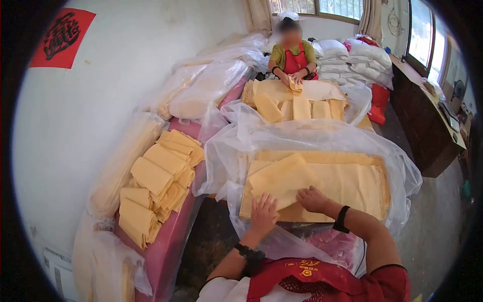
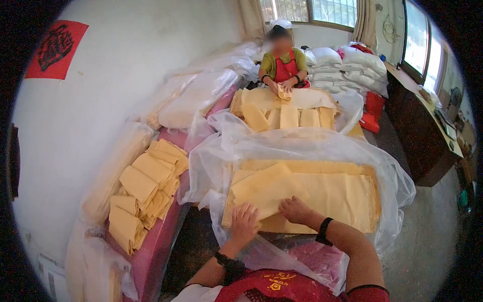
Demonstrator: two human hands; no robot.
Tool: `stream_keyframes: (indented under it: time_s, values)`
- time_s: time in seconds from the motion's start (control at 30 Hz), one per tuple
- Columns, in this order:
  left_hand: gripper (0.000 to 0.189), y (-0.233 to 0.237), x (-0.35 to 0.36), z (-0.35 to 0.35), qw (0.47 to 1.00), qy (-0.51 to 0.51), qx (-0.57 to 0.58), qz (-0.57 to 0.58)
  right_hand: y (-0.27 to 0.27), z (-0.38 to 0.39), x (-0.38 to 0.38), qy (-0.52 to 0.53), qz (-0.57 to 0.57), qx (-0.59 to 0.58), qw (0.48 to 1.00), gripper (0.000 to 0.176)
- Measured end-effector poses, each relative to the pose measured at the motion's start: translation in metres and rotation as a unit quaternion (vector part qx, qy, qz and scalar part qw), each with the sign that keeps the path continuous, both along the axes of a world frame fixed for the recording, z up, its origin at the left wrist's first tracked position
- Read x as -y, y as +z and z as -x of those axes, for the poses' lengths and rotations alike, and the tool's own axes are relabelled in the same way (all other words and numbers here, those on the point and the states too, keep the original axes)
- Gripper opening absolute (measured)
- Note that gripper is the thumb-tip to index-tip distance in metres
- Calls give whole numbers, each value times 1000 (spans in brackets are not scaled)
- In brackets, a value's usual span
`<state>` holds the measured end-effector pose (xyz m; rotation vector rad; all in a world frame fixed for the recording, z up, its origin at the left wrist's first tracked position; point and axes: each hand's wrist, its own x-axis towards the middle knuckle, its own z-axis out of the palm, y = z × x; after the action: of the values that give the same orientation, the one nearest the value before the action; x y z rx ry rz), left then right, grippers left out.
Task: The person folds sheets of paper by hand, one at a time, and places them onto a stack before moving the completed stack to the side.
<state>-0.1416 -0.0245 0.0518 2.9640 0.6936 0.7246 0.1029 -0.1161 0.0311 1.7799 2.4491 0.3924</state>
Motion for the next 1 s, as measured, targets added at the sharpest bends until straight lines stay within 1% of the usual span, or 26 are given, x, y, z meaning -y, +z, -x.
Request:
stream_keyframes:
  time_s: [0.03, 0.07, 0.1, 0.13, 0.17, 0.2, 0.23, 0.3, 0.33, 0.37, 0.4, 0.43, 0.47, 0.5, 0.53, 0.57, 0.6, 0.63, 0.67, 0.7, 0.73, 0.8, 0.87, 0.9, 0.97, 1.0]
  values:
    - [55, -16, -12, 2, 1000, -2, 0, -1, 9, 5, 2, -16, 75, -26, 997, 24]
    - [47, -39, -26, 5, 999, -32, -26, 28, 12, 9, 8, -23, 74, -29, 997, 24]
    - [40, -52, -35, 8, 995, -62, -54, 59, 12, 14, 16, 9, 71, -72, 995, 20]
    - [40, -52, -41, 11, 994, -70, -59, 62, 11, 18, 25, 42, 68, -116, 990, 17]
    - [32, -51, -49, 12, 979, -157, -67, 108, 13, 17, 35, 57, 59, -202, 976, 22]
    - [26, -47, -55, 12, 956, -239, -73, 154, 6, 11, 43, 51, 61, -208, 975, 22]
    - [26, -39, -59, 11, 954, -243, -77, 157, -1, 0, 49, 19, 83, -244, 966, 24]
    - [26, -23, -68, 4, 863, -234, -107, 434, 5, -24, 54, -82, 166, -309, 933, 30]
    - [26, -20, -73, -4, 862, -236, -110, 434, -6, -46, 59, -112, 146, -382, 906, 30]
    - [27, -21, -77, -12, 843, -121, -103, 513, -16, -64, 63, -141, 126, -452, 872, 30]
    - [28, -25, -81, -20, 808, -3, -94, 581, -14, -70, 61, -144, 125, -454, 871, 30]
    - [28, -34, -85, -30, 808, -6, -97, 581, -11, -75, 58, -227, 99, -500, 829, 29]
    - [33, -45, -88, -41, 868, 22, -81, 489, -9, -77, 57, -307, 73, -542, 779, 29]
    - [39, -51, -88, -50, 917, 49, -63, 391, -19, -78, 55, -308, 71, -543, 778, 29]
    - [39, -49, -81, -55, 918, 48, -64, 389, -33, -77, 49, -331, 15, -549, 767, 27]
    - [44, -48, -71, -58, 948, 107, -24, 298, -45, -80, 43, -352, -41, -552, 755, 25]
    - [50, -41, -64, -64, 965, 165, 18, 201, -42, -80, 38, -350, -46, -554, 754, 25]
    - [50, -28, -54, -69, 966, 165, 16, 197, -37, -75, 35, -361, -68, -492, 790, 25]
    - [51, -17, -41, -73, 993, 64, 37, 94, -36, -69, 34, -371, -86, -427, 820, 25]
    - [52, -15, -30, -77, 998, -39, 58, -8, -38, -65, 34, -372, -84, -432, 817, 25]
    - [52, -24, -21, -84, 998, -38, 55, -7, -38, -65, 33, -389, -66, -412, 821, 24]
    - [52, -44, -5, -98, 992, -116, -57, 13, -28, -63, 29, -399, -52, -389, 829, 23]
    - [54, -50, 0, -103, 994, -93, -54, -9, -10, -48, 30, -434, -57, -310, 844, 30]
    - [57, -53, 0, -105, 996, -74, -53, -25, -10, -41, 30, -432, -57, -309, 845, 30]
    - [58, -62, -2, -105, 996, -72, -44, -24, -17, -21, 34, -288, -183, -122, 932, 46]
    - [59, -65, -4, -104, 996, -73, -36, -28, -24, -10, 37, -279, -177, -124, 936, 46]
